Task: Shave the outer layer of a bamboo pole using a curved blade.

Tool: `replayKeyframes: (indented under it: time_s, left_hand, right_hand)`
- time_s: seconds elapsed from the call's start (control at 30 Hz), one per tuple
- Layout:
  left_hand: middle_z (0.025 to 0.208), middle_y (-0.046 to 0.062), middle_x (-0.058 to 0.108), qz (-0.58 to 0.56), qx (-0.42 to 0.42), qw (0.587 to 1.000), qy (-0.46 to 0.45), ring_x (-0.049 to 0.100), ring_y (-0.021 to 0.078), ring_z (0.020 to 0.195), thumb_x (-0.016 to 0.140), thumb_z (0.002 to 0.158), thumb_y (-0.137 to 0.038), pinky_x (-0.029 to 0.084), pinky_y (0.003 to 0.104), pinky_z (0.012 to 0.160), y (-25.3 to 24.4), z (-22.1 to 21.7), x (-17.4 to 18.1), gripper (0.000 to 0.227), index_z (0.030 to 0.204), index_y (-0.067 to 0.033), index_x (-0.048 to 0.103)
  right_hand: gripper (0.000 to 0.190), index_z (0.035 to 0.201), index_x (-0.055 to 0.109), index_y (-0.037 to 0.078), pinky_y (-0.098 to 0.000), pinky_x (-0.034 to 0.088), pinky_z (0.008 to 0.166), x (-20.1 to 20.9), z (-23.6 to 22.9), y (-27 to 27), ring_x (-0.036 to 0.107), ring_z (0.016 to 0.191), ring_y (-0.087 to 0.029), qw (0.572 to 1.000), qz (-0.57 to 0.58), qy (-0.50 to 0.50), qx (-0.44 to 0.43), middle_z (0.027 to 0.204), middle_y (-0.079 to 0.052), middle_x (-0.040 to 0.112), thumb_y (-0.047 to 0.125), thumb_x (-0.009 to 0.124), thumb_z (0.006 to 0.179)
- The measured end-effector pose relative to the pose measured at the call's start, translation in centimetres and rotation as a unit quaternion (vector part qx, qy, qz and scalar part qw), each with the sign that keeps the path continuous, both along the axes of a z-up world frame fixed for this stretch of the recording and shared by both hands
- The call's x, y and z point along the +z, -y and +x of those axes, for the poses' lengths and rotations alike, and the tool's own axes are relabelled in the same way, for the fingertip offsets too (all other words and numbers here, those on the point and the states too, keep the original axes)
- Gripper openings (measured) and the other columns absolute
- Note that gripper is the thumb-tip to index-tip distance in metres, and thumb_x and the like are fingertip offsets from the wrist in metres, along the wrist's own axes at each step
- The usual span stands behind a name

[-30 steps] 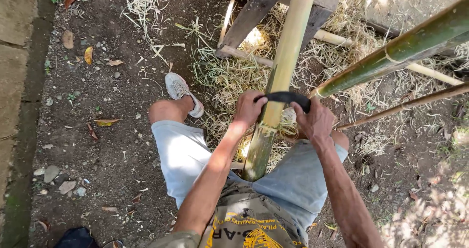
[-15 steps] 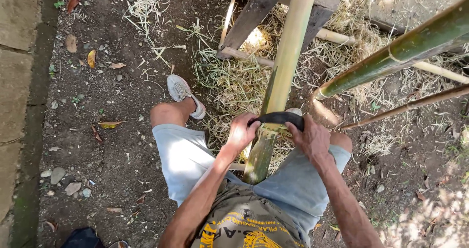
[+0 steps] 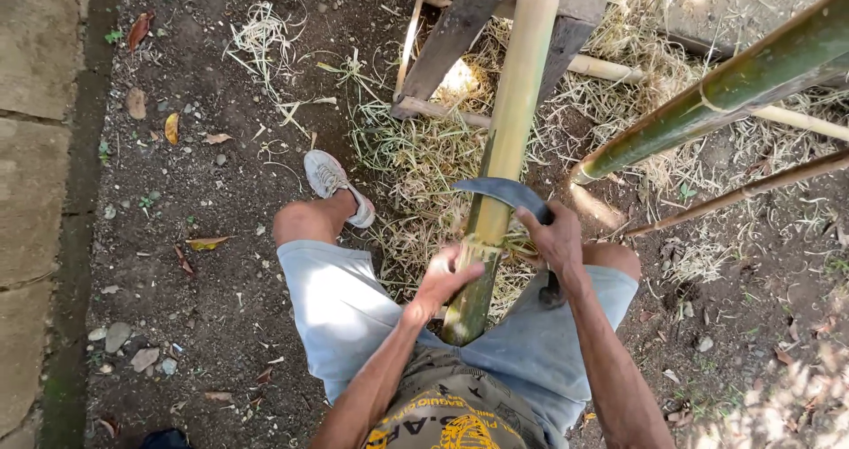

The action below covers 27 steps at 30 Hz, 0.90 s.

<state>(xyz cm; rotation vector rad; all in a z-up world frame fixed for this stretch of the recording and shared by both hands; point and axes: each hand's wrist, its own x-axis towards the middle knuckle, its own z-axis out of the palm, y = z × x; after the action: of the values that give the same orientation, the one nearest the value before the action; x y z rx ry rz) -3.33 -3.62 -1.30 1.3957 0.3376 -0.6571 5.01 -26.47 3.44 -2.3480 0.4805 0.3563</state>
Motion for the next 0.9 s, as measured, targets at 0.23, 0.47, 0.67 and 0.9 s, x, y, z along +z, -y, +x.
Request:
replayKeyframes:
  time_s: [0.23,0.47,0.67,0.9]
  left_hand:
    - [0.128,0.005,0.06,-0.377,-0.029,0.873,0.308,0.057,0.0155,0.118,0.051,0.079,-0.083,0.043,0.032,0.105,0.5,-0.4,2.3,0.096,0.127,-0.0002,0.062]
    - [0.11,0.006,0.072,-0.197,-0.009,0.98,-0.001,0.068,0.0138,0.099,0.084,0.078,-0.01,0.056,0.031,0.087,0.9,0.1,2.4,0.051,0.125,-0.0016,0.066]
    - [0.119,0.008,0.069,-0.226,-0.016,0.972,-0.056,0.068,0.0175,0.107,0.085,0.073,-0.008,0.059,0.034,0.09,1.1,0.4,0.8,0.066,0.132,-0.0057,0.058]
    - [0.114,0.02,0.064,0.417,-0.195,0.863,0.207,0.069,0.032,0.095,0.091,0.077,-0.056,0.059,0.041,0.075,3.9,-2.2,-1.1,0.08,0.129,-0.0093,0.053]
  right_hand:
    - [0.052,0.099,0.074,-0.003,-0.0407,0.049,0.052,-0.8,3.0,-3.0,0.061,0.055,-0.021,0.996,0.062,-0.046,0.033,0.066,-0.011,0.066,0.045,0.079,0.082]
    - [0.057,0.088,0.075,-0.008,-0.0439,0.054,0.062,-2.1,4.3,-2.1,0.07,0.066,-0.028,0.996,0.042,-0.063,0.054,0.071,-0.02,0.072,0.049,0.079,0.083]
    - [0.065,0.09,0.072,-0.01,-0.0491,0.057,0.068,-2.7,5.2,-1.8,0.075,0.074,-0.035,0.992,0.007,-0.089,0.092,0.076,-0.028,0.072,0.055,0.075,0.083]
    - [0.068,0.083,0.071,-0.008,-0.0468,0.052,0.062,-3.8,2.9,-0.6,0.066,0.064,-0.029,0.989,0.054,-0.062,0.122,0.068,-0.022,0.067,0.06,0.074,0.083]
